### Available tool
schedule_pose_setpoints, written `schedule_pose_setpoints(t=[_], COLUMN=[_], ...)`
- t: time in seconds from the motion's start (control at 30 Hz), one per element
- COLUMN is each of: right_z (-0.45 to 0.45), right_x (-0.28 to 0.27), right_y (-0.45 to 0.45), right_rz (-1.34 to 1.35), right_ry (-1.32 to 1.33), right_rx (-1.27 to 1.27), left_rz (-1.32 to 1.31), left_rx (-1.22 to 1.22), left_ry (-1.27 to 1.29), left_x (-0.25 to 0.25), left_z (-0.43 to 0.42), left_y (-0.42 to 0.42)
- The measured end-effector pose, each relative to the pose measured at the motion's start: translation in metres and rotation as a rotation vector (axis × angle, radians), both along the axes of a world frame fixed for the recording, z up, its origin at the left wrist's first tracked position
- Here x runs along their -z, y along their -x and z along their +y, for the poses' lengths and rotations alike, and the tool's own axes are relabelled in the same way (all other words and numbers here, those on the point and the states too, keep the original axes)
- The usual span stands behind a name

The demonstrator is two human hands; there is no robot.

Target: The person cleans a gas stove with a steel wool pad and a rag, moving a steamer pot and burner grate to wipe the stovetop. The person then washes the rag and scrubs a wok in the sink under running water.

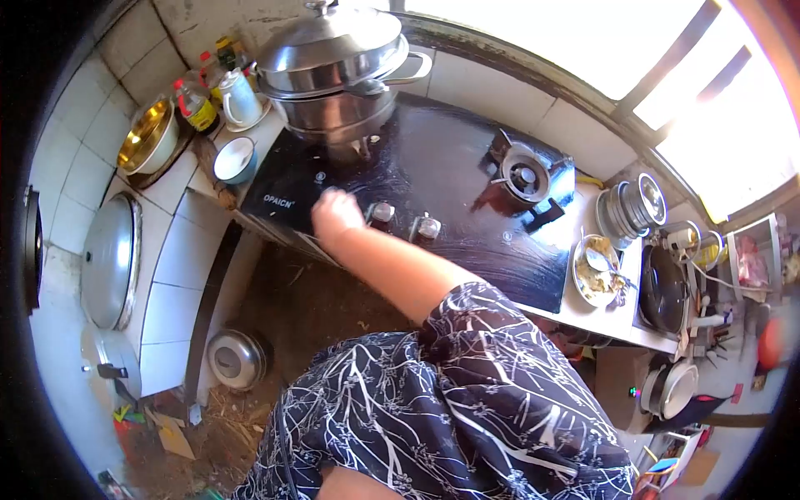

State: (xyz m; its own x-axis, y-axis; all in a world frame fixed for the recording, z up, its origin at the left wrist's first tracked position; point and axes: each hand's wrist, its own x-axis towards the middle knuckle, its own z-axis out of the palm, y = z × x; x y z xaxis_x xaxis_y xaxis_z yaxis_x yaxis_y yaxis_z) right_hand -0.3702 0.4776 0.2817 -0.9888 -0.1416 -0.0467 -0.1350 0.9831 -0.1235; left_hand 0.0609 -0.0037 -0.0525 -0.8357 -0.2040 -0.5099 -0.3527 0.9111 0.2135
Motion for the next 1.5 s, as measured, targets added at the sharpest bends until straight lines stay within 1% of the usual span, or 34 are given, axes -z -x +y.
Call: schedule_pose_setpoints(t=[0.07,0.1,0.17,0.2,0.27,0.33,0.43,0.5,0.53,0.6,0.67,0.73,0.83,0.87,0.93,1.03,1.07,1.13,1.17,1.2,1.27,1.3,1.33,1.4,1.43,1.47,1.5], right_z=[-0.014,-0.007,0.015,0.033,0.066,0.096,0.137,0.167,0.189,0.228,0.263,0.276,0.269,0.262,0.241,0.211,0.204,0.199,0.197,0.197,0.203,0.207,0.216,0.241,0.257,0.281,0.305], right_x=[0.016,0.020,0.025,0.014,0.023,0.027,0.027,0.039,0.045,0.054,0.064,0.071,0.066,0.060,0.053,0.036,0.031,0.033,0.031,0.028,0.025,0.023,0.018,0.008,0.013,0.027,0.035], right_y=[-0.033,-0.041,-0.063,-0.078,-0.106,-0.137,-0.178,-0.203,-0.213,-0.240,-0.271,-0.310,-0.323,-0.325,-0.317,-0.284,-0.273,-0.241,-0.231,-0.216,-0.206,-0.207,-0.215,-0.247,-0.265,-0.285,-0.310], right_rz=[0.288,0.278,0.363,0.239,0.279,0.277,0.362,0.529,0.580,0.619,0.576,0.567,0.597,0.540,0.548,0.590,0.611,0.718,0.719,0.740,0.660,0.589,0.598,0.704,0.748,0.821,0.942], right_ry=[0.008,0.007,0.156,0.207,0.228,0.289,0.342,0.359,0.292,0.200,0.155,0.131,0.150,0.205,0.304,0.509,0.572,0.611,0.614,0.607,0.603,0.574,0.574,0.543,0.545,0.492,0.378], right_rx=[-0.199,-0.176,-0.238,-0.254,-0.249,-0.140,0.066,0.216,0.280,0.485,0.690,0.789,0.774,0.797,0.707,0.608,0.590,0.523,0.509,0.493,0.445,0.469,0.479,0.489,0.539,0.626,0.714], left_rz=[-0.012,-0.016,-0.021,-0.022,-0.023,-0.023,-0.027,-0.033,-0.032,-0.025,-0.018,-0.014,0.017,0.032,0.070,0.114,0.078,0.011,0.086,0.100,0.140,0.143,0.145,0.118,0.114,0.109,0.097], left_rx=[0.012,0.017,0.033,0.042,0.055,0.072,0.126,0.153,0.168,0.193,0.224,0.251,0.275,0.271,0.252,0.076,0.012,-0.121,-0.077,-0.089,-0.026,0.002,0.016,0.099,0.099,0.134,0.134], left_ry=[-0.010,-0.011,-0.017,-0.023,-0.030,-0.031,-0.037,-0.042,-0.044,-0.050,-0.053,-0.062,-0.098,-0.129,-0.213,-0.454,-0.497,-0.576,-0.674,-0.565,-0.642,-0.642,-0.640,-0.622,-0.636,-0.566,-0.573], left_x=[0.000,0.000,-0.001,0.000,0.002,0.006,0.009,0.008,0.008,0.008,0.007,0.005,0.001,-0.006,-0.012,-0.038,-0.072,-0.185,-0.176,-0.217,-0.229,-0.230,-0.230,-0.229,-0.224,-0.221,-0.218], left_z=[0.000,-0.001,-0.004,-0.006,-0.007,-0.009,-0.013,-0.015,-0.017,-0.019,-0.021,-0.025,-0.026,-0.026,-0.022,0.003,0.034,0.136,0.137,0.184,0.214,0.226,0.237,0.254,0.252,0.257,0.258], left_y=[0.011,0.017,0.029,0.034,0.044,0.055,0.077,0.089,0.096,0.110,0.126,0.140,0.170,0.183,0.206,0.233,0.239,0.252,0.251,0.260,0.263,0.268,0.270,0.264,0.265,0.265,0.258])
